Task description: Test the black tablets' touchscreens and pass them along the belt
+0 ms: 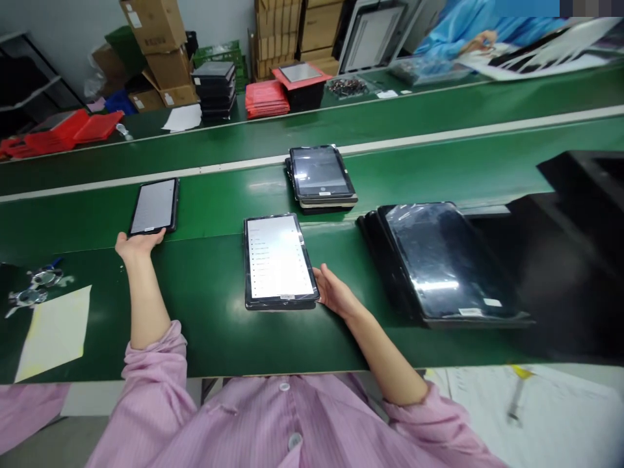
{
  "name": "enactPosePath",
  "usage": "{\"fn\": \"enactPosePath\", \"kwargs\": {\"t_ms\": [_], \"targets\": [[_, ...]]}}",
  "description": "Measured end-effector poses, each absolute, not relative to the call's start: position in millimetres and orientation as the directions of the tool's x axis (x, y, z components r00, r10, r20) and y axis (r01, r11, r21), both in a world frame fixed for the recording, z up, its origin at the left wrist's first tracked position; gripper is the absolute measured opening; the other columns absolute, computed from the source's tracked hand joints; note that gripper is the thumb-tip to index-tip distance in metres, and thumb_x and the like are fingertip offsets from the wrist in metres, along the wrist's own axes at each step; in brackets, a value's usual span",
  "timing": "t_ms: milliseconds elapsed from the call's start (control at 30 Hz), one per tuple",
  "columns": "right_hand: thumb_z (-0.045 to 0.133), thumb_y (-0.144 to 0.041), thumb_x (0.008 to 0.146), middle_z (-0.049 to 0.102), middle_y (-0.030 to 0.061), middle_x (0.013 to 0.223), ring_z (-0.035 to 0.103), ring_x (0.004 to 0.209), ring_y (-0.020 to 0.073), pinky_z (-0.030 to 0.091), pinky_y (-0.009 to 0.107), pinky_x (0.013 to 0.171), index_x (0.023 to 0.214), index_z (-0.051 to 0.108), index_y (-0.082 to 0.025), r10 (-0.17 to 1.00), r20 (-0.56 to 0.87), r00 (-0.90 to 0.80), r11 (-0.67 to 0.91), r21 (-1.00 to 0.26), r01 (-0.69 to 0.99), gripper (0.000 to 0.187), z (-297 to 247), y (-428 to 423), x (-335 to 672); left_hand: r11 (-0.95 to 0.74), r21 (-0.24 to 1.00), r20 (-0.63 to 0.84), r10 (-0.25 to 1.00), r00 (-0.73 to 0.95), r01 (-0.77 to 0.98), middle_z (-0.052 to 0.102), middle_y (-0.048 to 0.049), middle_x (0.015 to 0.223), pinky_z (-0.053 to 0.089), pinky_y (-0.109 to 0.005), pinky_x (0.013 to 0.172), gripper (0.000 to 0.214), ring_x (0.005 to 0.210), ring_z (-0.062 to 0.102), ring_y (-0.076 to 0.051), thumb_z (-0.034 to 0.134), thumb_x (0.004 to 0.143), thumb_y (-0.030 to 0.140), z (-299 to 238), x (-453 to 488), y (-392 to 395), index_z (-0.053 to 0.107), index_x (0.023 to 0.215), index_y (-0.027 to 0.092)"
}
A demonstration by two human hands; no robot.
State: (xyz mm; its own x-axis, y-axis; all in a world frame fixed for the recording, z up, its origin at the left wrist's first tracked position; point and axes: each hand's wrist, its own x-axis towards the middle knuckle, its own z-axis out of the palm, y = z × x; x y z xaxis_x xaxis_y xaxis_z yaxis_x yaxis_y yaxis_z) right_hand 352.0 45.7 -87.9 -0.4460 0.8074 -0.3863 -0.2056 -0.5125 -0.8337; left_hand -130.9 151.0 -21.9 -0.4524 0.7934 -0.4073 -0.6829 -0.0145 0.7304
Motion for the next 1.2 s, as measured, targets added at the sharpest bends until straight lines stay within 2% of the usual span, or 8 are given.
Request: {"fn": "enactPosePath", "kwargs": {"t_ms": [200, 400, 567, 700, 800, 967, 1067, 1200], "targets": [[0.039, -0.072, 0.091, 0.073, 0.0114, 0.110, 0.071, 0.092, 0.0259, 0.054, 0.033, 0.066, 0.119, 0.063, -0.020, 0.819, -0.384, -0.427, -0.508, -0.831, -0.227, 0.063, -88.7, 33.9, 348.8, -0.096, 0.615, -0.442, 0.780, -0.442, -0.783, 0.051, -0.0033, 0.092, 0.048, -0.029, 0.066, 0.062, 0.072, 0.055, -0.012, -0.010, 0.097, 0.055, -37.5, -138.6, 175.5, 0.043, 0.098, 0.022], [0.043, -0.079, 0.086, 0.073, 0.0081, 0.116, 0.068, 0.105, 0.0297, 0.056, 0.043, 0.084, 0.121, 0.066, -0.025, 0.882, -0.403, -0.247, -0.440, -0.890, -0.119, 0.068, -98.8, 12.1, 363.2, 0.036, 0.554, -0.425, 0.871, -0.246, -0.832, 0.049, -0.0010, 0.082, 0.043, -0.028, 0.062, 0.036, 0.062, 0.053, -0.010, 0.017, 0.102, 0.046, -42.9, -111.8, 169.2, 0.039, 0.092, 0.020], [0.035, -0.072, 0.094, 0.068, 0.0079, 0.128, 0.060, 0.122, 0.0322, 0.050, 0.048, 0.098, 0.132, 0.062, -0.027, 0.939, -0.301, -0.168, -0.265, -0.942, 0.206, 0.065, -76.2, -16.1, 403.1, 0.146, 0.551, -0.350, 0.934, -0.069, -0.822, 0.040, 0.0045, 0.066, 0.041, -0.027, 0.059, 0.025, 0.046, 0.041, -0.005, 0.034, 0.099, 0.022, -59.1, -47.2, 139.5, 0.037, 0.075, 0.020], [0.039, -0.061, 0.097, 0.072, 0.0140, 0.115, 0.065, 0.111, 0.0365, 0.050, 0.049, 0.092, 0.130, 0.064, -0.022, 0.969, -0.246, -0.015, -0.180, -0.747, 0.640, 0.057, -49.6, -33.3, 411.9, 0.369, 0.544, -0.446, 0.888, 0.112, -0.754, 0.031, 0.0077, 0.058, 0.036, -0.025, 0.055, 0.021, 0.039, 0.033, -0.005, 0.039, 0.092, 0.011, -64.9, -12.6, 104.8, 0.039, 0.073, 0.020], [0.041, -0.054, 0.097, 0.070, 0.0166, 0.112, 0.066, 0.103, 0.0358, 0.050, 0.049, 0.089, 0.128, 0.065, -0.020, 0.998, -0.069, 0.010, -0.049, -0.584, 0.810, 0.052, -38.4, -34.0, 399.8, 0.516, 0.586, -0.440, 0.850, 0.289, -0.625, 0.030, 0.0094, 0.053, 0.035, -0.024, 0.054, 0.013, 0.037, 0.030, -0.005, 0.048, 0.084, 0.008, -66.3, -2.3, 70.4, 0.051, 0.084, 0.020], [0.041, -0.046, 0.099, 0.062, 0.0142, 0.121, 0.059, 0.112, 0.0310, 0.048, 0.046, 0.097, 0.129, 0.063, -0.024, 0.986, 0.126, -0.105, 0.160, -0.613, 0.774, 0.044, -38.5, -24.3, 386.4, 0.612, 0.685, -0.406, 0.772, 0.490, -0.396, 0.041, 0.0108, 0.050, 0.031, -0.022, 0.052, 0.043, 0.036, 0.028, -0.004, 0.067, 0.081, 0.021, -74.1, 2.8, 2.8, 0.055, 0.123, 0.024], [0.040, -0.049, 0.098, 0.061, 0.0173, 0.122, 0.059, 0.113, 0.0335, 0.048, 0.048, 0.095, 0.138, 0.054, -0.018, 0.996, 0.091, 0.001, 0.055, -0.604, 0.795, 0.053, -46.6, -20.3, 392.0, 0.624, 0.681, -0.388, 0.752, 0.534, -0.384, 0.045, 0.0102, 0.049, 0.028, -0.022, 0.051, 0.047, 0.034, 0.024, -0.003, 0.067, 0.084, 0.027, -81.4, 4.8, -36.0, 0.053, 0.129, 0.028], [0.034, -0.052, 0.100, 0.070, 0.0157, 0.110, 0.067, 0.100, 0.0332, 0.050, 0.041, 0.082, 0.134, 0.056, -0.019, 0.991, -0.126, 0.054, -0.121, -0.619, 0.776, 0.052, -54.9, -19.7, 404.2, 0.662, 0.641, -0.369, 0.709, 0.600, -0.388, 0.051, 0.0083, 0.049, 0.025, -0.022, 0.047, 0.047, 0.031, 0.020, -0.003, 0.065, 0.087, 0.028, -92.7, 10.0, -79.6, 0.054, 0.133, 0.034]]}}
